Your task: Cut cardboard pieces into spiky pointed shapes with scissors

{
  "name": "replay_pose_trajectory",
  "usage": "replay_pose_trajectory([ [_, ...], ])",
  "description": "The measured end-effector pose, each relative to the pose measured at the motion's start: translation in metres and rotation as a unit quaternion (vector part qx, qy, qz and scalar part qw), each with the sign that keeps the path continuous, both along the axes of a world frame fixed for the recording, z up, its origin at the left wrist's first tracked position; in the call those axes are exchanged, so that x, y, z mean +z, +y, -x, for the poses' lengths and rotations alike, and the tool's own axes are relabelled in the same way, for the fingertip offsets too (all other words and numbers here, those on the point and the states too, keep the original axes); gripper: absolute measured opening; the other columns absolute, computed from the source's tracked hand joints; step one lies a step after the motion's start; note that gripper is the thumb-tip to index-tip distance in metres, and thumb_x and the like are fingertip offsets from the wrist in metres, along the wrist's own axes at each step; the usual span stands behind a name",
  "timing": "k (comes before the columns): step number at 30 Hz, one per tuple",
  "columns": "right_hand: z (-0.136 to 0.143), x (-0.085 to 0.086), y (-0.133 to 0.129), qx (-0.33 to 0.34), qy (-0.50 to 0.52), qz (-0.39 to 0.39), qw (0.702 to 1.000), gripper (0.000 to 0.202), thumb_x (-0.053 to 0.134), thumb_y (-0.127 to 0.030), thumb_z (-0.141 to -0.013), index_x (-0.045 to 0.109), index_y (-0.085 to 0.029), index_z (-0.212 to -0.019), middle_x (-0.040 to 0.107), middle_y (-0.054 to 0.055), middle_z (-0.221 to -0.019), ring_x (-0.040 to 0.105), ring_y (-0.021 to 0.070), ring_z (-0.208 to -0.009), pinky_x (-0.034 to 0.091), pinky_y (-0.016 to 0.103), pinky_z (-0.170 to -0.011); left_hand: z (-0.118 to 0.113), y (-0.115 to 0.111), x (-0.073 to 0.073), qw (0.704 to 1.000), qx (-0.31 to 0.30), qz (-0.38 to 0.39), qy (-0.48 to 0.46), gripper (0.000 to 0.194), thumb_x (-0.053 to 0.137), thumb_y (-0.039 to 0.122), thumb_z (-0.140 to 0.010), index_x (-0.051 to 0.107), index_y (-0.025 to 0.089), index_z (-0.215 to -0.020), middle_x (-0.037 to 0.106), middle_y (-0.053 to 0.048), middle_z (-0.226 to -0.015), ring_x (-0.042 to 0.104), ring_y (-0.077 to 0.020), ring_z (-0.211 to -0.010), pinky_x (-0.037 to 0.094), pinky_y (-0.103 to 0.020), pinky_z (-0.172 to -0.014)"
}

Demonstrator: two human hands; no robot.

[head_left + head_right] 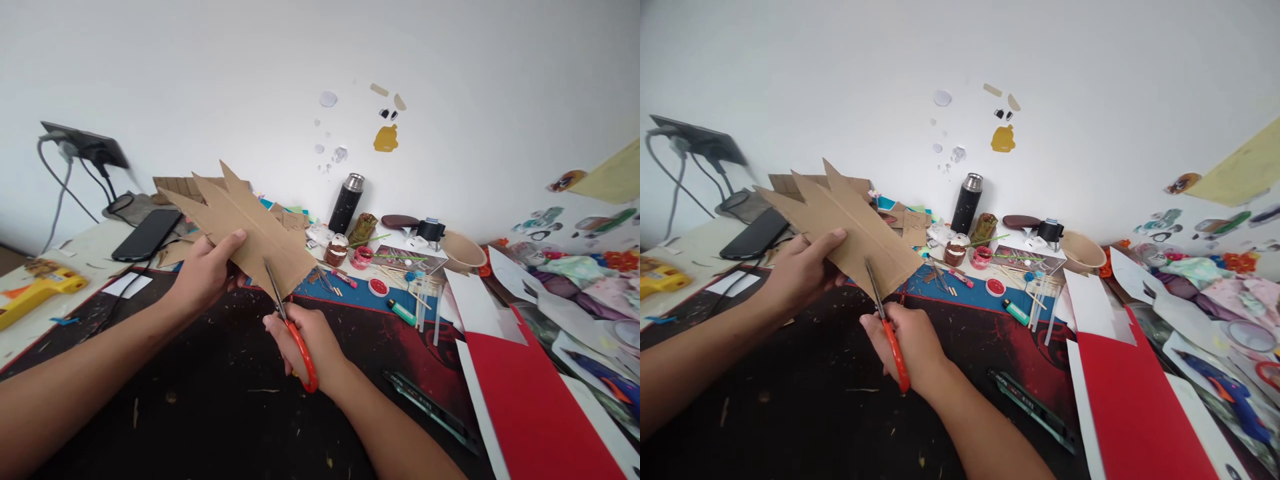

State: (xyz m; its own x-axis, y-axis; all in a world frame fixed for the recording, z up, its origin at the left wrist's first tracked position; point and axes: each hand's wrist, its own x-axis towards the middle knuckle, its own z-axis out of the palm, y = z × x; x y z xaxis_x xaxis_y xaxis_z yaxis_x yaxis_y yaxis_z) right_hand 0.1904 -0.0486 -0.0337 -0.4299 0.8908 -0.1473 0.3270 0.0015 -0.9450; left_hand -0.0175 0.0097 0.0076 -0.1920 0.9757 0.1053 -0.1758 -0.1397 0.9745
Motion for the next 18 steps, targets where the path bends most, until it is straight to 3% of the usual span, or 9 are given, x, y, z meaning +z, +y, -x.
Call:
replay_pose_trajectory([
  [6, -0.001, -0.004, 0.003, 0.016, 0.056, 0.032, 0.998, 0.054, 0.075, -0.073, -0.099, 0.072, -0.019, -0.102, 0.065, -0.003, -0.062, 0.064, 0.0145, -0.046, 0.049, 0.022, -0.046, -0.001, 0.000, 0.002, 1.000, 0.011, 0.002, 0.005, 0.034, 0.082, 0.048, -0.086, 0.061, 0.022, -0.077, 0.061, 0.003, -0.047, 0.050, -0.0129, -0.030, 0.033, -0.023, -0.028],
  [9, 0.001, -0.009, 0.004, 0.015, 0.091, 0.055, 0.994, 0.062, 0.079, -0.078, -0.092, 0.074, -0.018, -0.107, 0.067, -0.002, -0.066, 0.068, 0.0166, -0.054, 0.057, 0.027, -0.055, 0.001, 0.001, 0.001, 1.000, 0.013, 0.002, 0.011, 0.031, 0.079, 0.047, -0.088, 0.063, 0.022, -0.079, 0.062, 0.001, -0.049, 0.051, -0.0142, -0.031, 0.035, -0.024, -0.029],
  [13, 0.001, -0.016, 0.004, 0.022, 0.109, 0.044, 0.993, 0.062, 0.077, -0.078, -0.095, 0.075, -0.018, -0.112, 0.072, 0.000, -0.071, 0.075, 0.0194, -0.064, 0.060, 0.031, -0.067, 0.003, 0.003, -0.001, 1.000, 0.016, 0.004, 0.024, 0.031, 0.077, 0.047, -0.091, 0.062, 0.023, -0.078, 0.060, 0.002, -0.048, 0.052, -0.0140, -0.031, 0.035, -0.023, -0.030],
  [18, -0.004, -0.009, 0.005, 0.039, 0.104, 0.038, 0.993, 0.071, 0.085, -0.079, -0.087, 0.076, -0.018, -0.121, 0.076, 0.003, -0.078, 0.080, 0.0248, -0.076, 0.059, 0.033, -0.073, 0.003, 0.002, 0.002, 1.000, 0.012, -0.001, 0.013, 0.037, 0.081, 0.052, -0.088, 0.062, 0.021, -0.082, 0.061, 0.003, -0.049, 0.052, -0.0129, -0.032, 0.036, -0.022, -0.030],
])
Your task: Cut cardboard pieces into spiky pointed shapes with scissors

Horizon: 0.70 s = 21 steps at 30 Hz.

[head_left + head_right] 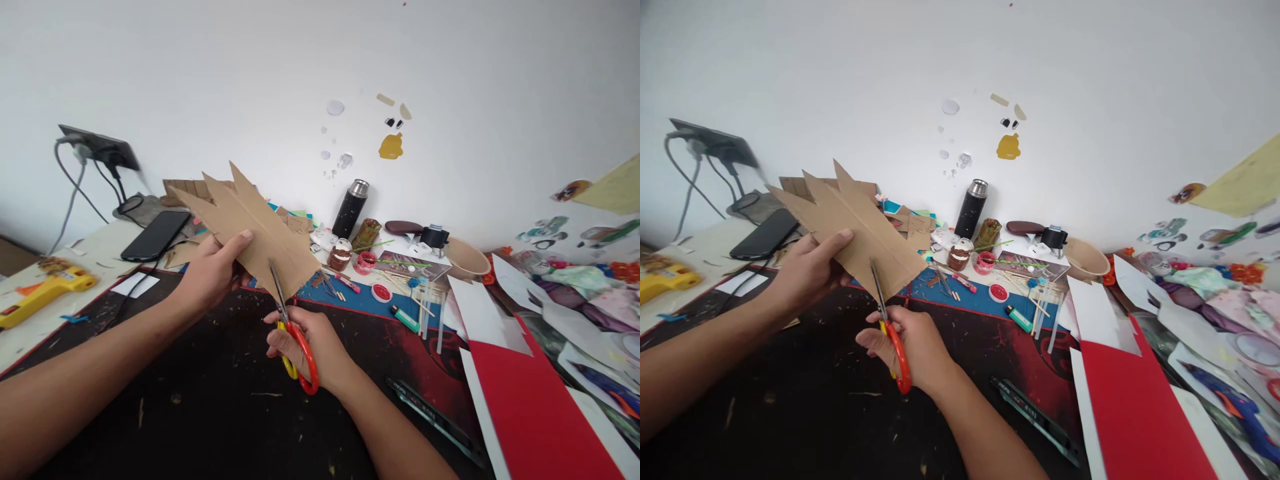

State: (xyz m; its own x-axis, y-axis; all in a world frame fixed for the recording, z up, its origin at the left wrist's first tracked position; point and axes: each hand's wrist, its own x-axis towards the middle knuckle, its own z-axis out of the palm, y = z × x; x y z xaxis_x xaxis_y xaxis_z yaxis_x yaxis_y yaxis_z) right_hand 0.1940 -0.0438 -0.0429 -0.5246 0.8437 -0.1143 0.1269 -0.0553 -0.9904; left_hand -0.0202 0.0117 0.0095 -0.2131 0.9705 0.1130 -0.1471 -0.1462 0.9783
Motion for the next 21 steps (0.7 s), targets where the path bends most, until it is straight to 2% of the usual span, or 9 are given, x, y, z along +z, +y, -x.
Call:
replay_pose_trajectory([
  [3, -0.003, 0.006, 0.000, 0.017, -0.009, -0.015, 1.000, 0.075, 0.090, -0.078, -0.084, 0.076, -0.019, -0.128, 0.079, 0.005, -0.084, 0.081, 0.0278, -0.084, 0.060, 0.035, -0.077, 0.001, 0.000, 0.002, 1.000, -0.007, -0.011, -0.003, 0.041, 0.083, 0.055, -0.087, 0.062, 0.020, -0.083, 0.062, 0.003, -0.050, 0.051, -0.0115, -0.032, 0.036, -0.022, -0.030],
  [6, -0.003, 0.007, 0.000, 0.033, 0.000, -0.011, 0.999, 0.078, 0.089, -0.079, -0.083, 0.074, -0.020, -0.132, 0.081, 0.007, -0.091, 0.081, 0.0271, -0.087, 0.060, 0.035, -0.078, 0.002, 0.000, 0.002, 1.000, -0.013, -0.017, -0.002, 0.041, 0.083, 0.055, -0.088, 0.063, 0.019, -0.086, 0.063, 0.002, -0.053, 0.053, -0.0118, -0.033, 0.038, -0.023, -0.031],
  [9, 0.000, 0.004, -0.001, 0.016, 0.008, 0.019, 1.000, 0.078, 0.084, -0.082, -0.085, 0.074, -0.019, -0.130, 0.078, 0.005, -0.087, 0.079, 0.0231, -0.074, 0.059, 0.032, -0.067, 0.004, 0.001, -0.001, 1.000, -0.016, -0.011, 0.006, 0.038, 0.080, 0.053, -0.091, 0.063, 0.019, -0.088, 0.064, 0.002, -0.054, 0.053, -0.0122, -0.034, 0.037, -0.024, -0.031],
  [13, 0.004, 0.006, -0.003, -0.007, -0.009, 0.026, 1.000, 0.070, 0.077, -0.081, -0.091, 0.075, -0.017, -0.122, 0.073, 0.001, -0.077, 0.067, 0.0150, -0.050, 0.051, 0.025, -0.049, 0.004, 0.000, -0.003, 0.999, -0.021, -0.003, 0.029, 0.035, 0.074, 0.050, -0.099, 0.061, 0.020, -0.084, 0.061, 0.003, -0.051, 0.049, -0.0107, -0.033, 0.035, -0.023, -0.031],
  [18, 0.001, 0.009, -0.004, -0.026, -0.026, -0.032, 0.999, 0.053, 0.078, -0.070, -0.097, 0.077, -0.018, -0.109, 0.066, -0.003, -0.067, 0.061, 0.0115, -0.045, 0.048, 0.021, -0.046, 0.001, -0.008, 0.002, 0.998, -0.007, -0.043, 0.037, 0.032, 0.073, 0.045, -0.102, 0.060, 0.020, -0.088, 0.062, 0.005, -0.054, 0.051, -0.0106, -0.036, 0.039, -0.022, -0.034],
  [21, 0.001, 0.008, -0.004, -0.032, -0.026, -0.054, 0.998, 0.048, 0.079, -0.066, -0.098, 0.077, -0.019, -0.108, 0.064, -0.004, -0.065, 0.060, 0.0114, -0.045, 0.047, 0.021, -0.046, 0.000, -0.011, 0.003, 0.999, -0.013, -0.035, 0.032, 0.034, 0.071, 0.049, -0.103, 0.061, 0.020, -0.086, 0.061, 0.004, -0.053, 0.053, -0.0120, -0.037, 0.040, -0.023, -0.035],
])
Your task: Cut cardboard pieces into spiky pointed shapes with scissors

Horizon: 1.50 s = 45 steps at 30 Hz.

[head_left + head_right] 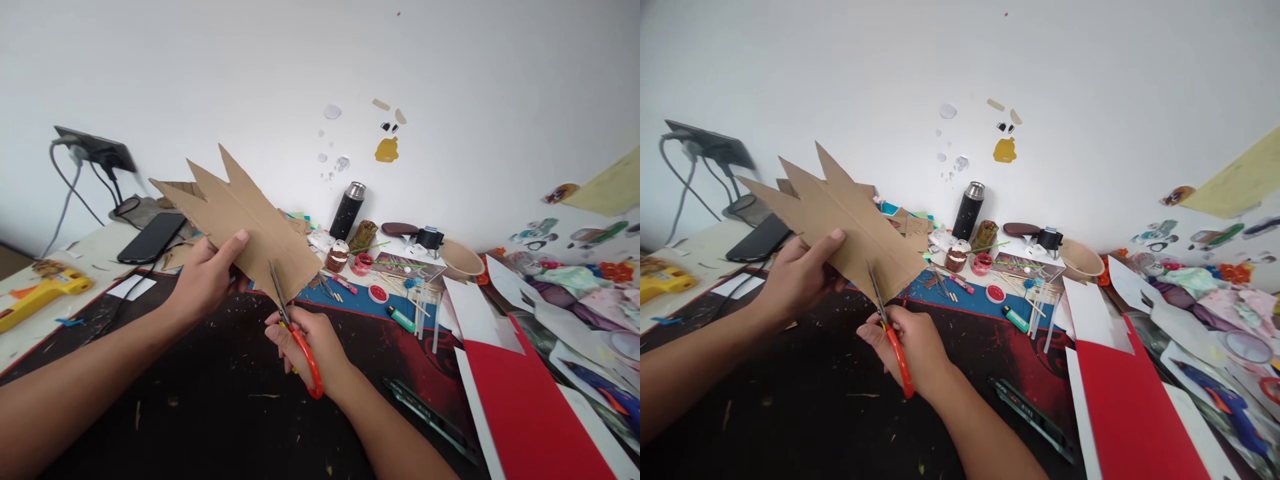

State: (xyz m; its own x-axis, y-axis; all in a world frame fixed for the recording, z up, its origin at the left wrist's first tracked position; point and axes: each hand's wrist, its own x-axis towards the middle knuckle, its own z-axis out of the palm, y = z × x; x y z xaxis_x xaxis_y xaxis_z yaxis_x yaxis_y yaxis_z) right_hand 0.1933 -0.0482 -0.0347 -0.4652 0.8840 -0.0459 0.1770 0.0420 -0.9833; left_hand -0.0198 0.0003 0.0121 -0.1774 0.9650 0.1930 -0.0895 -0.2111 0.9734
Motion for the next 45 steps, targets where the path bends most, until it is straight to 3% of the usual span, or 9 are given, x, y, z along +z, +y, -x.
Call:
replay_pose_trajectory([
  [8, 0.002, 0.004, -0.001, -0.009, -0.023, -0.009, 1.000, 0.046, 0.074, -0.065, -0.100, 0.073, -0.019, -0.101, 0.059, -0.006, -0.058, 0.056, 0.0118, -0.041, 0.044, 0.021, -0.043, 0.001, 0.005, -0.012, 0.999, -0.026, 0.017, 0.002, 0.042, 0.072, 0.055, -0.101, 0.062, 0.022, -0.076, 0.058, 0.003, -0.052, 0.051, -0.0127, -0.036, 0.036, -0.024, -0.035],
  [17, 0.004, 0.001, -0.003, -0.009, -0.016, 0.001, 1.000, 0.044, 0.074, -0.064, -0.100, 0.072, -0.020, -0.098, 0.058, -0.006, -0.057, 0.056, 0.0117, -0.040, 0.042, 0.020, -0.042, -0.005, 0.002, -0.004, 1.000, -0.013, 0.002, -0.015, 0.038, 0.073, 0.047, -0.099, 0.063, 0.021, -0.073, 0.058, 0.003, -0.053, 0.048, -0.0108, -0.034, 0.039, -0.023, -0.032],
  [32, 0.009, 0.000, -0.007, -0.036, -0.046, 0.017, 0.998, 0.036, 0.074, -0.057, -0.101, 0.072, -0.021, -0.096, 0.054, -0.008, -0.049, 0.051, 0.0114, -0.036, 0.041, 0.021, -0.042, -0.007, 0.000, -0.002, 1.000, -0.004, 0.007, -0.020, 0.037, 0.074, 0.047, -0.097, 0.063, 0.021, -0.072, 0.056, 0.004, -0.051, 0.048, -0.0108, -0.033, 0.039, -0.022, -0.031],
  [40, 0.008, -0.009, -0.003, -0.007, -0.015, 0.027, 0.999, 0.048, 0.077, -0.067, -0.097, 0.074, -0.019, -0.102, 0.062, -0.005, -0.062, 0.061, 0.0127, -0.044, 0.047, 0.021, -0.044, -0.006, 0.000, -0.001, 1.000, -0.013, 0.005, 0.010, 0.039, 0.075, 0.049, -0.096, 0.062, 0.021, -0.073, 0.057, 0.003, -0.053, 0.049, -0.0111, -0.034, 0.040, -0.022, -0.032],
  [45, 0.008, -0.012, 0.000, 0.001, 0.016, 0.042, 0.999, 0.063, 0.079, -0.077, -0.092, 0.076, -0.018, -0.114, 0.068, -0.002, -0.068, 0.070, 0.0164, -0.057, 0.056, 0.026, -0.057, -0.006, -0.001, 0.002, 1.000, -0.002, 0.007, 0.009, 0.038, 0.074, 0.049, -0.095, 0.061, 0.021, -0.072, 0.056, 0.004, -0.052, 0.048, -0.0107, -0.034, 0.039, -0.022, -0.031],
])
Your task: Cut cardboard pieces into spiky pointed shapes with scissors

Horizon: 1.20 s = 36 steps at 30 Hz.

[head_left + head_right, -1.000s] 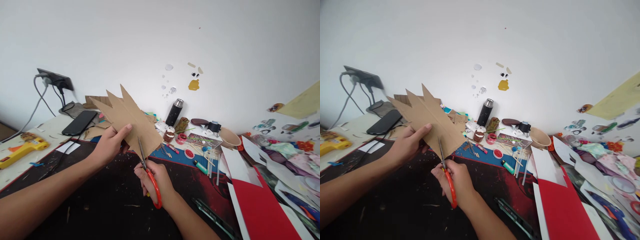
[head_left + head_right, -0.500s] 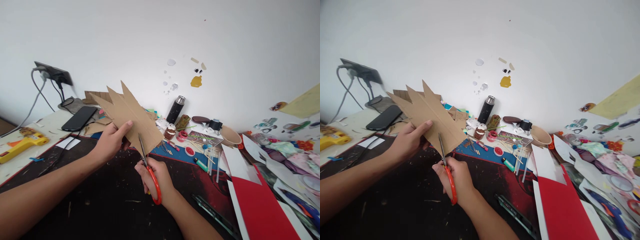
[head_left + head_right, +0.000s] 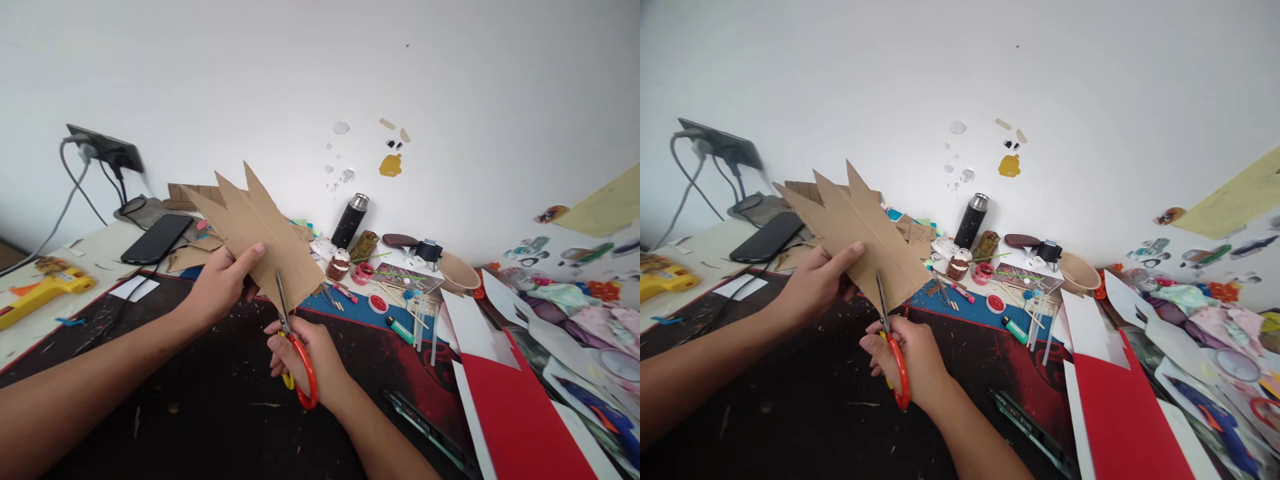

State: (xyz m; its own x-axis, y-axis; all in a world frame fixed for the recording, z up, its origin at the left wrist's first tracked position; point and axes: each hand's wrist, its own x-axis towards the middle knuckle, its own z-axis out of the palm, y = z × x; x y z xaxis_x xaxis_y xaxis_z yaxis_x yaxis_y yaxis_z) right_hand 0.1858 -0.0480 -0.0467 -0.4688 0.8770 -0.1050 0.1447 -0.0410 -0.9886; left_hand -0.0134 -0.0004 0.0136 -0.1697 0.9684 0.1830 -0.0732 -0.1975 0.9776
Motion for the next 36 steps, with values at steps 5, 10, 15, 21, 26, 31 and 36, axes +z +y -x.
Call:
replay_pose_trajectory([
  [5, -0.001, 0.004, -0.001, 0.014, 0.010, 0.008, 1.000, 0.072, 0.080, -0.083, -0.089, 0.076, -0.019, -0.121, 0.076, 0.003, -0.079, 0.079, 0.0225, -0.073, 0.061, 0.034, -0.074, 0.003, 0.002, -0.002, 1.000, 0.009, 0.005, 0.005, 0.037, 0.072, 0.049, -0.097, 0.061, 0.022, -0.076, 0.057, 0.003, -0.053, 0.048, -0.0114, -0.033, 0.040, -0.023, -0.032],
  [10, -0.002, 0.005, -0.001, 0.028, 0.034, 0.041, 0.998, 0.085, 0.085, -0.090, -0.078, 0.074, -0.019, -0.124, 0.077, 0.003, -0.083, 0.082, 0.0263, -0.081, 0.064, 0.039, -0.083, 0.004, 0.002, -0.002, 1.000, 0.005, 0.008, 0.021, 0.039, 0.070, 0.050, -0.098, 0.059, 0.022, -0.074, 0.058, 0.002, -0.053, 0.048, -0.0116, -0.034, 0.039, -0.023, -0.032],
  [15, -0.002, 0.006, -0.001, 0.042, 0.044, 0.049, 0.997, 0.087, 0.083, -0.092, -0.079, 0.073, -0.018, -0.125, 0.077, 0.004, -0.085, 0.083, 0.0273, -0.082, 0.065, 0.040, -0.084, 0.005, 0.003, -0.004, 1.000, 0.002, 0.000, 0.018, 0.039, 0.070, 0.051, -0.099, 0.059, 0.023, -0.074, 0.058, 0.002, -0.053, 0.047, -0.0111, -0.035, 0.039, -0.022, -0.033],
  [21, -0.003, 0.006, -0.002, 0.050, 0.059, 0.056, 0.995, 0.087, 0.082, -0.091, -0.080, 0.072, -0.019, -0.127, 0.077, 0.005, -0.086, 0.085, 0.0285, -0.085, 0.066, 0.043, -0.088, 0.004, 0.003, -0.003, 1.000, 0.007, -0.004, 0.006, 0.037, 0.072, 0.050, -0.097, 0.060, 0.022, -0.076, 0.058, 0.002, -0.055, 0.046, -0.0106, -0.035, 0.038, -0.023, -0.032],
  [26, -0.006, 0.003, -0.001, 0.063, 0.055, 0.048, 0.995, 0.085, 0.088, -0.085, -0.079, 0.073, -0.020, -0.132, 0.080, 0.005, -0.090, 0.084, 0.0291, -0.090, 0.065, 0.042, -0.089, 0.002, 0.001, 0.001, 1.000, 0.015, 0.001, 0.003, 0.036, 0.073, 0.049, -0.095, 0.060, 0.022, -0.075, 0.057, 0.003, -0.054, 0.045, -0.0104, -0.035, 0.038, -0.022, -0.032],
  [31, -0.010, 0.006, 0.000, 0.080, 0.021, 0.039, 0.996, 0.080, 0.093, -0.076, -0.082, 0.073, -0.021, -0.136, 0.084, 0.008, -0.096, 0.083, 0.0277, -0.094, 0.062, 0.039, -0.088, 0.004, 0.004, -0.002, 1.000, 0.005, 0.000, 0.003, 0.037, 0.074, 0.050, -0.095, 0.060, 0.023, -0.074, 0.058, 0.002, -0.055, 0.048, -0.0115, -0.036, 0.040, -0.023, -0.032],
  [36, -0.013, 0.009, 0.000, 0.099, 0.044, 0.041, 0.993, 0.089, 0.090, -0.082, -0.080, 0.071, -0.021, -0.141, 0.085, 0.010, -0.100, 0.081, 0.0255, -0.087, 0.060, 0.038, -0.084, 0.005, 0.003, 0.001, 1.000, 0.004, -0.003, 0.015, 0.039, 0.073, 0.050, -0.095, 0.058, 0.024, -0.070, 0.057, 0.002, -0.052, 0.047, -0.0118, -0.034, 0.039, -0.023, -0.032],
])
